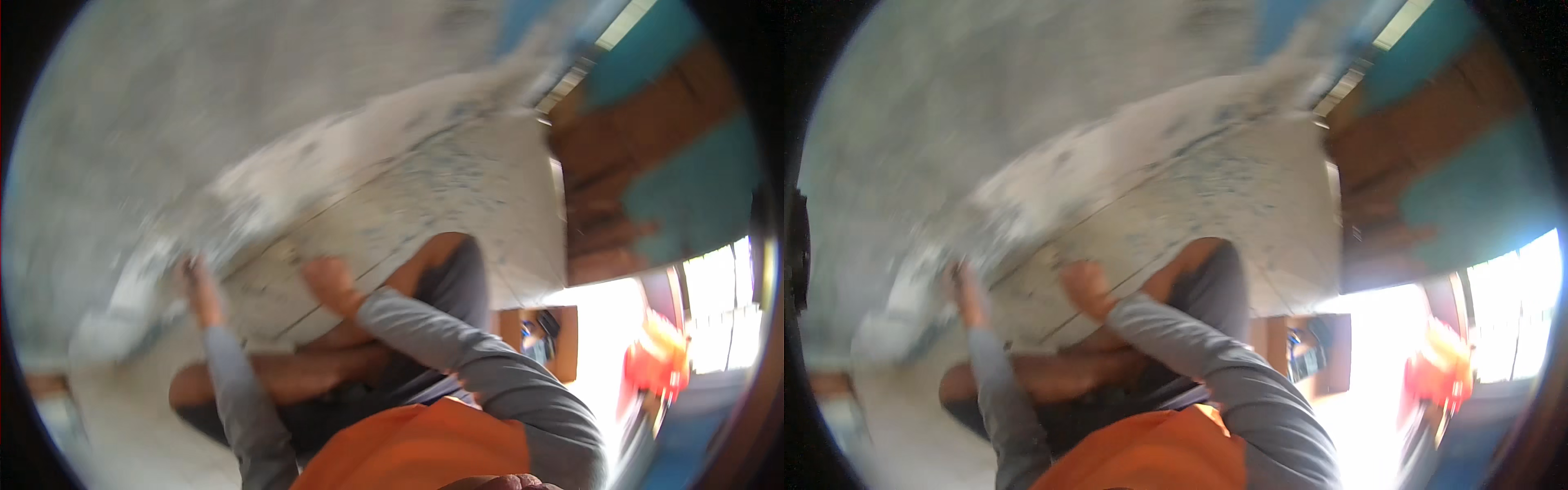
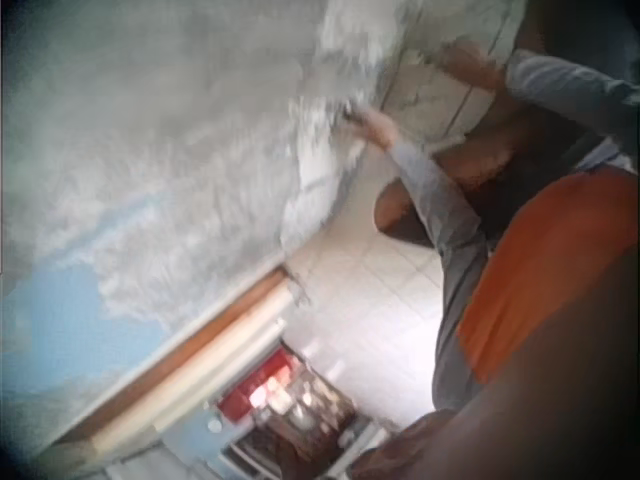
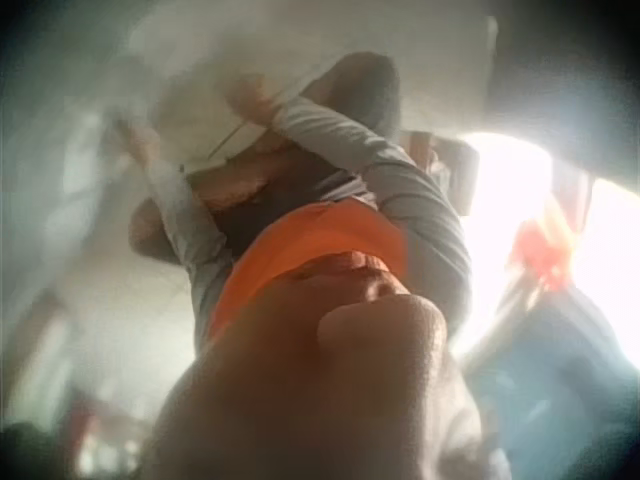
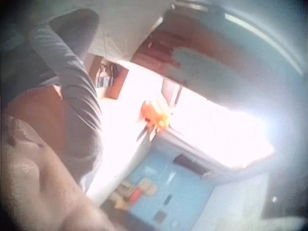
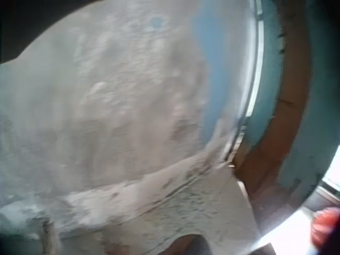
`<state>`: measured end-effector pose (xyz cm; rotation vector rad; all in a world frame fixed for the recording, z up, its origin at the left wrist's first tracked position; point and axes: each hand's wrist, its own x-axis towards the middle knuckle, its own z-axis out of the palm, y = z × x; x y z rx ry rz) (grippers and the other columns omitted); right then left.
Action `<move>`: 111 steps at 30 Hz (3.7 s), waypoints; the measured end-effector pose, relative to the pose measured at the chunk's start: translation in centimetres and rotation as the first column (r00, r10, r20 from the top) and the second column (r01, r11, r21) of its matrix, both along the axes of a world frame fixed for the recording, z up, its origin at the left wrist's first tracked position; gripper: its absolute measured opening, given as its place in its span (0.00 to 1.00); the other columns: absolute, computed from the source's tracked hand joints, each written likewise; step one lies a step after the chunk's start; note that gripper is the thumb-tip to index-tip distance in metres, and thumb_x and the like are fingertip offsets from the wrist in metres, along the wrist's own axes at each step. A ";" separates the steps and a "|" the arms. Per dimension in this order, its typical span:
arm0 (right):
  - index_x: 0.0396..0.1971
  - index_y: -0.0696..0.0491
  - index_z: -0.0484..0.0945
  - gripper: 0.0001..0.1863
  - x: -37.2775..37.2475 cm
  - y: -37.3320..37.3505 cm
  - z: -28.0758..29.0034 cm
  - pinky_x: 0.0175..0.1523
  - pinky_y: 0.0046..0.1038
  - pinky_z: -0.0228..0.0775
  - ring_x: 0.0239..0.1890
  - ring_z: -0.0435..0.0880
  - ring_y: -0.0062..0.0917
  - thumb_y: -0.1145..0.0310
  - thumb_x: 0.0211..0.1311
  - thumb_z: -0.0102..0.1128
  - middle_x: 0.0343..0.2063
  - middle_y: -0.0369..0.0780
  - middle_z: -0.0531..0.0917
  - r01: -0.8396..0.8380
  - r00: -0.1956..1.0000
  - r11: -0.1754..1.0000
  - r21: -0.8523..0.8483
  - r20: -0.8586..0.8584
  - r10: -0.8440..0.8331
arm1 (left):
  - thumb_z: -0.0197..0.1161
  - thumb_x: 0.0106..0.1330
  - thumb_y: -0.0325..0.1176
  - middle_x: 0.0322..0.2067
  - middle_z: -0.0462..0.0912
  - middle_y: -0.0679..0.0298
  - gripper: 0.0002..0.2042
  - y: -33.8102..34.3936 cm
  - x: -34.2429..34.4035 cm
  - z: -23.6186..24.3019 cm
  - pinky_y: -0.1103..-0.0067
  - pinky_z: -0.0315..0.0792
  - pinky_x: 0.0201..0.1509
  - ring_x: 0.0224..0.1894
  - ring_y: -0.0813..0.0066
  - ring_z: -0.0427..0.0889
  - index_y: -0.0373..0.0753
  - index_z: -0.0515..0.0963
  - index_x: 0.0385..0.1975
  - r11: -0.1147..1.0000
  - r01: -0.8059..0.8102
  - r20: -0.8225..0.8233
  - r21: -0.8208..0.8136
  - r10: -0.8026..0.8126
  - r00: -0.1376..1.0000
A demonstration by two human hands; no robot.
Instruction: The person scrapes loose paint and debris from a wall using a metal scraper and applies filler material to the damaged area with the tool and by hand.
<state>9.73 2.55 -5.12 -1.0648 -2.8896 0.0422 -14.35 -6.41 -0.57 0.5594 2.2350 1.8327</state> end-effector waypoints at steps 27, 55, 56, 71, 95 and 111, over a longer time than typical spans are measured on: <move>0.40 0.53 0.77 0.12 -3.0 0.6 -0.3 0.46 0.41 0.68 0.44 0.78 0.36 0.66 0.59 0.51 0.38 0.44 0.78 0.092 0.956 0.950 -0.299 -0.242 -0.168 | 0.56 0.66 0.40 0.39 0.74 0.63 0.15 -0.9 -1.0 -0.7 0.75 0.65 0.49 0.43 0.73 0.71 0.33 0.72 0.42 0.987 0.162 -0.130 0.009 -0.159 0.979; 0.25 0.55 0.82 0.16 -2.2 0.1 4.5 0.35 0.39 0.77 0.31 0.83 0.43 0.55 0.56 0.62 0.25 0.49 0.82 0.064 0.992 0.963 -0.262 -0.086 -0.089 | 0.59 0.62 0.29 0.17 0.63 0.78 0.04 -0.4 4.4 5.4 0.85 0.51 0.18 0.17 0.92 0.57 0.37 0.74 0.31 0.947 0.001 0.122 0.321 -0.043 0.992; 0.25 0.55 0.82 0.16 -2.1 0.2 4.5 0.35 0.39 0.77 0.31 0.83 0.43 0.55 0.56 0.62 0.25 0.49 0.82 0.064 0.992 0.964 -0.260 -0.092 -0.091 | 0.59 0.62 0.29 0.17 0.63 0.78 0.04 -0.4 4.3 5.5 0.86 0.51 0.18 0.17 0.92 0.57 0.36 0.74 0.31 0.951 -0.009 0.162 0.309 -0.043 0.986; 0.36 0.51 0.81 0.15 -2.7 0.2 4.1 0.36 0.40 0.75 0.31 0.83 0.44 0.56 0.55 0.62 0.28 0.47 0.83 0.052 0.988 0.962 -0.267 -0.129 -0.090 | 0.59 0.63 0.30 0.17 0.64 0.78 0.04 -0.5 4.3 6.5 0.86 0.52 0.19 0.17 0.92 0.57 0.36 0.74 0.32 0.964 0.027 0.128 0.264 -0.063 0.990; 0.29 0.55 0.82 0.15 -1.8 0.2 3.7 0.36 0.41 0.75 0.30 0.83 0.44 0.57 0.56 0.62 0.25 0.48 0.83 0.065 0.971 0.948 -0.311 -0.200 -0.133 | 0.60 0.64 0.33 0.25 0.72 0.75 0.04 -0.9 4.1 5.7 0.88 0.62 0.30 0.27 0.89 0.67 0.41 0.76 0.32 0.966 0.032 0.214 0.256 -0.089 0.973; 0.25 0.54 0.82 0.15 -1.6 0.6 4.7 0.35 0.39 0.76 0.30 0.83 0.42 0.57 0.57 0.60 0.24 0.47 0.82 0.130 0.969 0.956 -0.263 -0.171 -0.179 | 0.59 0.64 0.31 0.22 0.70 0.75 0.04 -1.1 3.4 6.2 0.86 0.61 0.28 0.25 0.88 0.65 0.38 0.75 0.33 0.958 0.051 0.168 0.281 -0.101 0.981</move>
